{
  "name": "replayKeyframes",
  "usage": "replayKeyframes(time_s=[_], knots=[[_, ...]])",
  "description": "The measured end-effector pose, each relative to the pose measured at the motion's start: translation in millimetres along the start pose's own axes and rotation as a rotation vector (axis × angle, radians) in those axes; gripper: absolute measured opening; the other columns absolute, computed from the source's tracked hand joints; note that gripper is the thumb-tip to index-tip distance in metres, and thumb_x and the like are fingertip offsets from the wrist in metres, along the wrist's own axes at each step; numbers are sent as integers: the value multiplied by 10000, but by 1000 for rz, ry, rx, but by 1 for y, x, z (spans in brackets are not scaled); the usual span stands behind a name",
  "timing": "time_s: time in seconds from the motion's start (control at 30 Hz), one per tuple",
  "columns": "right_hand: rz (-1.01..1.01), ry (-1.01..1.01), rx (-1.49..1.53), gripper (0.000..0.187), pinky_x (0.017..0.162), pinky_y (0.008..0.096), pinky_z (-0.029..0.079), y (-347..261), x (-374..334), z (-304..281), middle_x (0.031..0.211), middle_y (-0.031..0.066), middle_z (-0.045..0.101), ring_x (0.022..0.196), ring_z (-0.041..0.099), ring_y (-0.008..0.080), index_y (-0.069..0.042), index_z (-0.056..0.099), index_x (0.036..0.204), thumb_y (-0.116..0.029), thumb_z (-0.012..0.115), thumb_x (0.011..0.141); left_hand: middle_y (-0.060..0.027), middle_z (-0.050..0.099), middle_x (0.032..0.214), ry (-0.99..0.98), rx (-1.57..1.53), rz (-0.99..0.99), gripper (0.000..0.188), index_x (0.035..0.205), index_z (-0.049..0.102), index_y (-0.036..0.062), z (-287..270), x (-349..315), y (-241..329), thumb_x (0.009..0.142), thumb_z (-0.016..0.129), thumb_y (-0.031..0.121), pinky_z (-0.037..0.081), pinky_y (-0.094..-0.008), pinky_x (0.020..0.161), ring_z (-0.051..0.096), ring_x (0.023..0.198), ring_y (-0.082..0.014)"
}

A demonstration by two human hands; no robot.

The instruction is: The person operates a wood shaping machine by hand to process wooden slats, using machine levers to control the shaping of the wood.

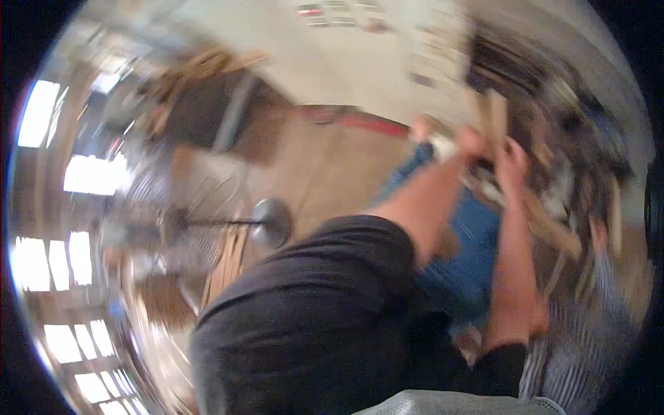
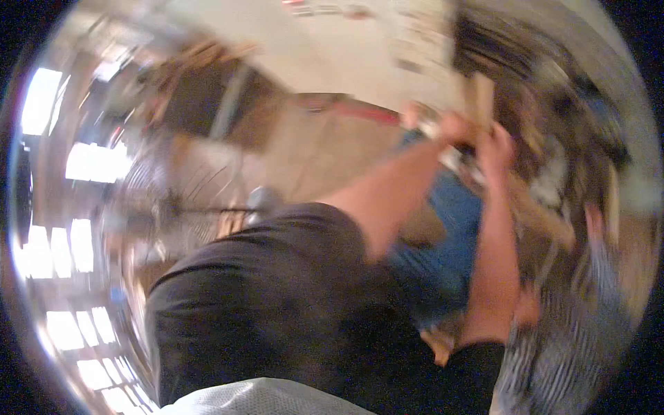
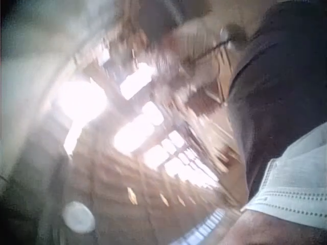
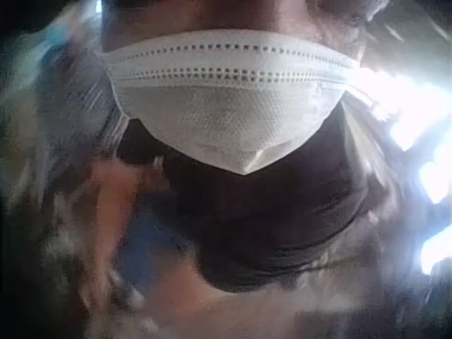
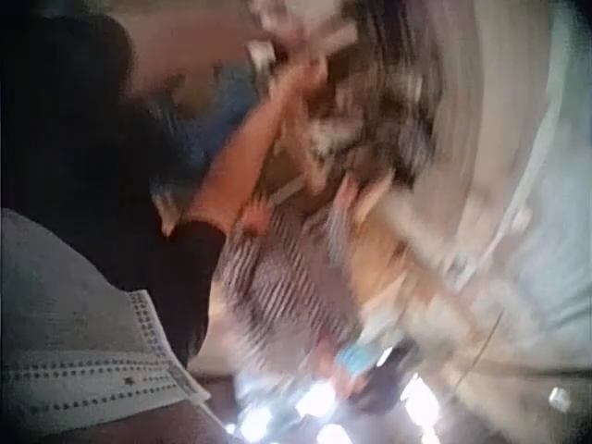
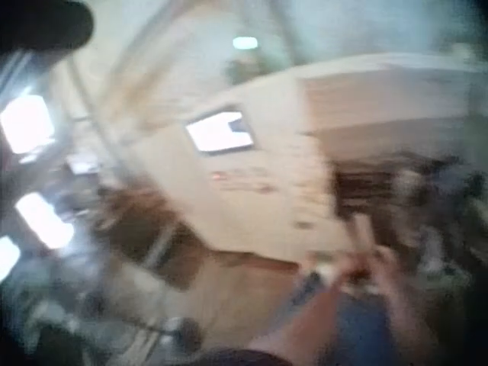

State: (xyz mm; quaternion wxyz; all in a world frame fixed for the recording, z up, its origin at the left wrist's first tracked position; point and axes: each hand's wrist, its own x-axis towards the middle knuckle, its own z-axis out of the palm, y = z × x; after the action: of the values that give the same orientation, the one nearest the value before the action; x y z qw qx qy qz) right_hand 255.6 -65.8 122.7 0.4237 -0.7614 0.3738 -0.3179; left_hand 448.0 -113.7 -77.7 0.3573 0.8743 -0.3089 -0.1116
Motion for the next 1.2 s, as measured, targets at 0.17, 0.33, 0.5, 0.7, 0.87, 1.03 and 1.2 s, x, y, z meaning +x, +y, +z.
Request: replayKeyframes(time_s=[0.17, 0.33, 0.5, 0.7, 0.87, 1.03, 1.2], knots=[[168, 161, -662, 426, 979, 452, 442, 193, -16, -48, 1234, 208, 613, 1152, 563, 382, -39, 598, 1240, -340, 576, 939, -276, 603, 1217, -301, -670, -228, 488, 1269, 526, -3, 31, -119, 108, 860, 590, 256, 452, -444, 992, 584, 1155, -391], [191, 160, -603, 382, 954, 448, 446, 174, -1, -27, 1222, 164, 608, 1146, 562, 363, -99, 616, 1236, -357, 557, 960, -274, 620, 1178, -215, -675, -212, 471, 1281, 523, 2, 1, -111, 100, 851, 557, 191, 468, -424, 962, 602, 1130, -377], [302, 177, -446, 297, 904, 427, 484, 186, -1, -30, 1129, 162, 668, 1059, 624, 345, -76, 636, 1188, -235, 571, 945, -255, 653, 1087, -329, -718, -154, 408, 1175, 585, -15, 1, -113, 100, 840, 551, 215, 489, -425, 918, 635, 1057, -360], [292, 151, -133, 341, 855, 355, 504, 102, -2, -22, 1122, 131, 699, 964, 659, 204, -41, 646, 1179, -187, 648, 871, -206, 690, 977, -138, -496, -76, 289, 1034, 668, 27, 4, -91, 87, 838, 589, 226, 529, -426, 820, 672, 913, -334], [342, 389, -234, 263, 915, 437, 483, 139, -9, -3, 1047, 185, 667, 1037, 620, 341, -50, 670, 1047, -217, 662, 844, -102, 716, 958, -517, 506, 783, 375, 931, 714, 134, -14, -90, 84, 967, 418, 362, 552, -438, 715, 683, 787, -256], [294, 510, -308, 359, 933, 469, 479, 146, -8, -40, 1167, 190, 589, 1074, 581, 386, -48, 622, 1119, -240, 650, 817, -109, 666, 1001, -415, -288, 29, 364, 1121, 626, 52, -23, -108, 100, 859, 521, 282, 491, -370, 767, 620, 909, -212], [240, 461, -455, 475, 948, 455, 479, 157, 6, -57, 1243, 210, 565, 1134, 566, 390, -33, 578, 1204, -306, 652, 822, -101, 651, 1015, -490, -658, -145, 393, 1117, 641, 71, -2, -101, 94, 810, 572, 305, 452, -321, 850, 591, 928, -231]])
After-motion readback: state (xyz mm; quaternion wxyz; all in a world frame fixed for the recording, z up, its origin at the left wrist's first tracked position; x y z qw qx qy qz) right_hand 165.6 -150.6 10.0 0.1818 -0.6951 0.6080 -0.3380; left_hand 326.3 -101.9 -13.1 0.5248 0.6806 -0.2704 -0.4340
